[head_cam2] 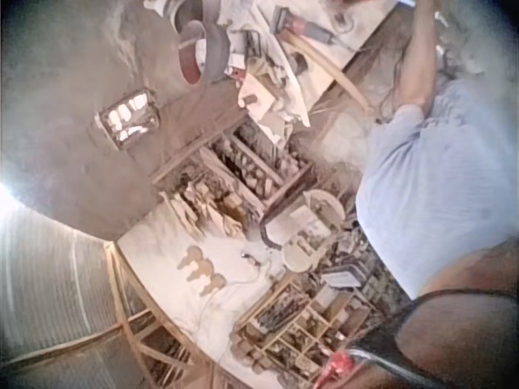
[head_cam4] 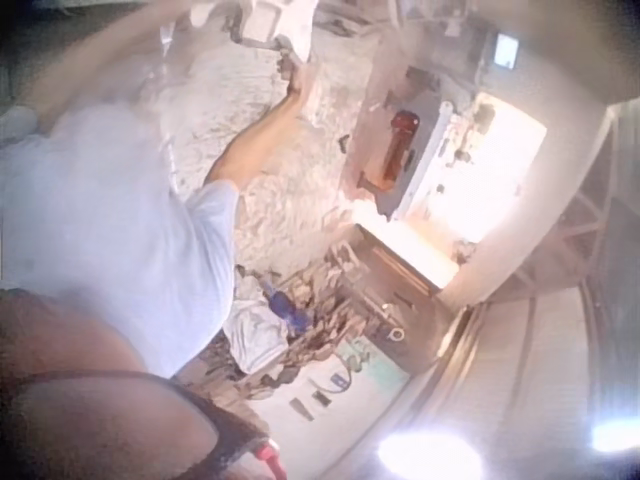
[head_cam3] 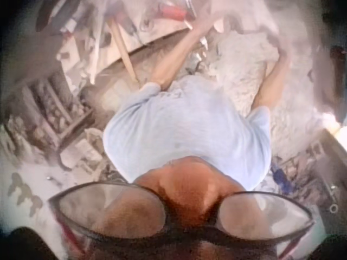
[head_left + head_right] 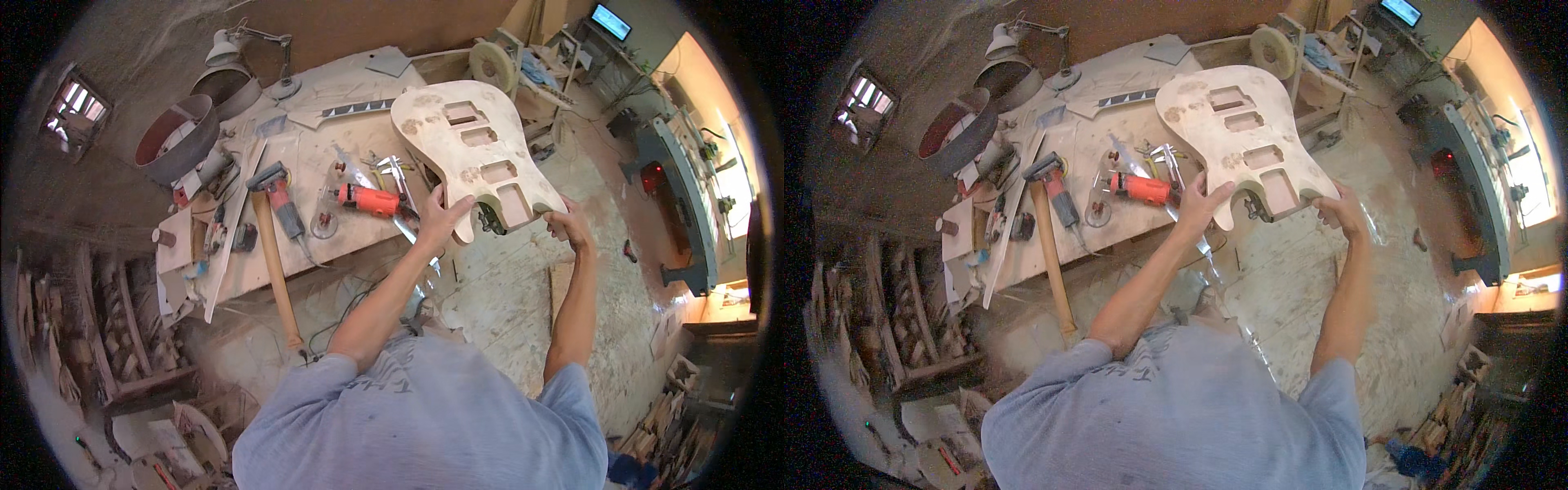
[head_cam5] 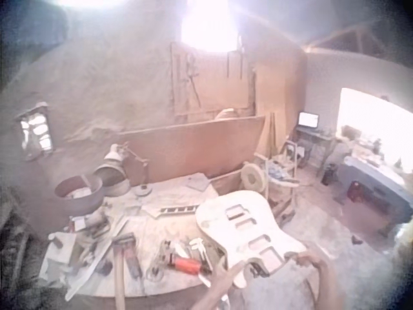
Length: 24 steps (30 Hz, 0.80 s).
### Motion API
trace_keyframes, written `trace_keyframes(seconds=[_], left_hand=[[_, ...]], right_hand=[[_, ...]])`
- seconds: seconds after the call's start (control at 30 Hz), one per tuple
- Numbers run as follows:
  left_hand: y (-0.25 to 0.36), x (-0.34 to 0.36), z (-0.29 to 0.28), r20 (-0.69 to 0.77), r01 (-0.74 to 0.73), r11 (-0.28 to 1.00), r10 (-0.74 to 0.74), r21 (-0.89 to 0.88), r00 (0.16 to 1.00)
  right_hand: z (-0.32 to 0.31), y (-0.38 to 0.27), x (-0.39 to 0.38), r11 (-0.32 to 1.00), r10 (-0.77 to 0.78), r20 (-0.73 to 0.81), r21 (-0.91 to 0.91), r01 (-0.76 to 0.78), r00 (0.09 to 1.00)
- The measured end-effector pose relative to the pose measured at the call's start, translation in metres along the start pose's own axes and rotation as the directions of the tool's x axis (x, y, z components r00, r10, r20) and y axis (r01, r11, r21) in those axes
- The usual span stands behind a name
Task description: The person measures a wooden guitar body with a metal ruler and then uses a power router to carve a recessed area into the wood on a workbench.
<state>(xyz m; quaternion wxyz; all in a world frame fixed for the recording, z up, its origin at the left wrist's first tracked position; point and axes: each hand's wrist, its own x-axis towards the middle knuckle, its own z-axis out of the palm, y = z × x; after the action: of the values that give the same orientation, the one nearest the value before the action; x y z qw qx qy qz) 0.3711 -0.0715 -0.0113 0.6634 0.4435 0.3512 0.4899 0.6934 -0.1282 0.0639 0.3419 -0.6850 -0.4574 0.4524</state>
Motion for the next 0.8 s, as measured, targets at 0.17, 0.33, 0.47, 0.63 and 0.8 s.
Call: trace_keyframes(seconds=[0.17,0.33,0.47,0.63,0.8], left_hand=[[-0.02,-0.01,-0.034,-0.03,0.094,0.995,-0.095,-0.024,0.995],[-0.043,-0.047,-0.101,-0.283,0.318,0.948,-0.305,0.002,0.909],[-0.086,-0.074,-0.188,-0.499,0.442,0.888,-0.327,0.128,0.803],[-0.088,-0.072,-0.201,-0.4,0.496,0.826,-0.373,0.267,0.837],[-0.107,-0.06,-0.21,-0.218,0.521,0.768,-0.473,0.372,0.854]], right_hand=[[0.02,0.031,0.0,0.877,-0.038,-0.092,0.473,0.077,0.995],[0.017,0.201,0.009,0.697,0.302,-0.292,0.717,-0.001,0.907],[0.134,0.234,-0.012,0.89,0.397,0.011,0.24,-0.388,0.918],[0.288,0.177,-0.011,0.899,-0.243,0.014,-0.372,0.23,0.97],[0.337,0.144,0.01,0.638,-0.247,0.016,-0.75,0.175,0.969]])
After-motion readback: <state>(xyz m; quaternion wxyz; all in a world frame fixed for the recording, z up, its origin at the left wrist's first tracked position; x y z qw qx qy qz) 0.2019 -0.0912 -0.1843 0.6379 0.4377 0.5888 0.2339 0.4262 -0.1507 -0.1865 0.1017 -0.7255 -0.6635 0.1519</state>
